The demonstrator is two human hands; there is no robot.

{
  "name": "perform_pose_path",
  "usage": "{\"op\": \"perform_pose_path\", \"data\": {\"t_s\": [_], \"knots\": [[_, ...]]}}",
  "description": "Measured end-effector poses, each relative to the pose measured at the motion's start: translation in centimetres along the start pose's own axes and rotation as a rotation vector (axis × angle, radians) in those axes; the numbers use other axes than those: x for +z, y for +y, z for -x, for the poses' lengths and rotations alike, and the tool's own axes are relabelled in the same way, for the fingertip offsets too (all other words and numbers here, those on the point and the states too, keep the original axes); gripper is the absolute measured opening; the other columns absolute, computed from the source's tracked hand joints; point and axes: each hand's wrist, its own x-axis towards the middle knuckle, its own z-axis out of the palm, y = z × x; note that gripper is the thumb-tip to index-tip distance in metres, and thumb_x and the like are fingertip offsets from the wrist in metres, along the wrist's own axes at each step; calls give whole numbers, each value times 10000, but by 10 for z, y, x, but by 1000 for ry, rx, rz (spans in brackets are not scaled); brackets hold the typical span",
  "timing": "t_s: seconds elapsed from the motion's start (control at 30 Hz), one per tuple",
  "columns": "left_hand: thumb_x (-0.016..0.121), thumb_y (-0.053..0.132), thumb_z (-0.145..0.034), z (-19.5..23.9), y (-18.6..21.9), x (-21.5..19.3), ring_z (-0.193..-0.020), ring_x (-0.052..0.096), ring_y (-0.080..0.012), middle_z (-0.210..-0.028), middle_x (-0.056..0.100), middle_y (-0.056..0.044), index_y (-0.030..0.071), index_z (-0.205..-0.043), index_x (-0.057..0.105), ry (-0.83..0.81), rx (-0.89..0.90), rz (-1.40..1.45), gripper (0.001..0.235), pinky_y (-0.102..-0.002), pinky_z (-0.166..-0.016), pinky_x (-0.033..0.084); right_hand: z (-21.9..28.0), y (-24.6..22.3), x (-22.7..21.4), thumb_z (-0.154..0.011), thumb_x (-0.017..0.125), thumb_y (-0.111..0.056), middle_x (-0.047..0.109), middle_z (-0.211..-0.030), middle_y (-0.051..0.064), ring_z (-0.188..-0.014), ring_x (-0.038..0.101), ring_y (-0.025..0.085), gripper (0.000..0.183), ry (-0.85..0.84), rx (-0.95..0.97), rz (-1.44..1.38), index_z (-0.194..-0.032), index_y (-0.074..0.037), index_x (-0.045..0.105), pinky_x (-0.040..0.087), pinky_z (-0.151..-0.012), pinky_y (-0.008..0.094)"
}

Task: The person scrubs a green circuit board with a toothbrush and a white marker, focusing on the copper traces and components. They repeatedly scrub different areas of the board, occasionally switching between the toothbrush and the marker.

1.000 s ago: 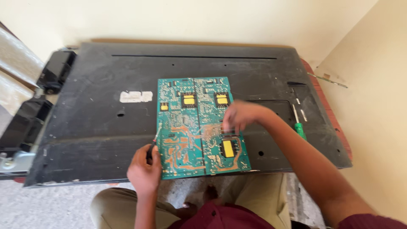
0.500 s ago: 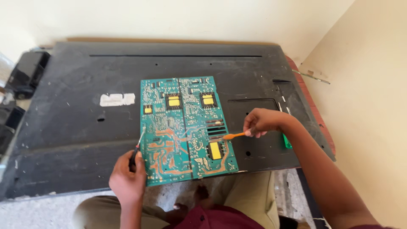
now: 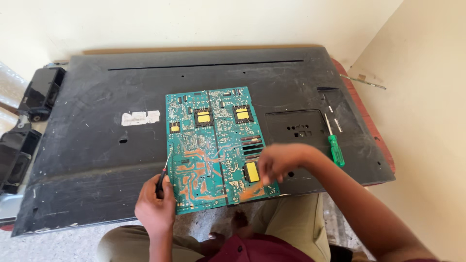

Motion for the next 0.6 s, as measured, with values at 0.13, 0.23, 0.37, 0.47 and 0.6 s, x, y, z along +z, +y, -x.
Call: {"op": "perform_pose_path", "data": {"t_s": [0.13, 0.23, 0.37, 0.47, 0.6], "knots": [[728, 166, -936, -2, 1, 0, -593, 610, -150, -902, 720, -65, 47, -1066, 750, 11, 86, -47, 178, -319, -577, 499, 6, 22, -11, -803, 818, -208, 758, -792, 58, -650, 690, 160, 207, 424, 114, -184, -951, -65, 800, 505, -560, 335], [720, 169, -944, -2, 3, 0, -582, 610, -154, -901, 719, -58, 50, -1077, 754, 11, 36, -18, 182, -327, -571, 500, 8, 52, -5, -825, 740, -92, 755, -919, 124, -799, 723, 274, 222, 1194, 192, -82, -1040, -43, 768, 544, -705, 405], [715, 177, -954, -1, 13, -1, -613, 626, -166, -946, 679, -89, 41, -1113, 753, 41, 68, -112, 213, -327, -574, 514, -12, 83, 34, -892, 681, -53, 699, -1096, 213, -1056, 668, 410, 278, 1397, 366, 186, -1157, -80, 761, 524, -940, 473], [710, 181, -974, 9, 21, -6, -692, 652, -210, -994, 655, -122, 47, -1145, 754, 111, 136, -239, 222, -339, -591, 532, -19, 85, 51, -853, 668, -17, 649, -1191, 211, -1076, 650, 403, 415, 1422, 298, 133, -1263, -72, 702, 521, -931, 478], [626, 208, -1012, 31, 33, 6, -767, 635, -168, -928, 644, -97, 32, -1196, 707, 4, 173, -40, 267, -312, -582, 510, -7, 49, 63, -815, 719, -63, 612, -1224, 239, -1059, 619, 431, 422, 1647, 89, 300, -1234, -28, 685, 509, -895, 483]]}}
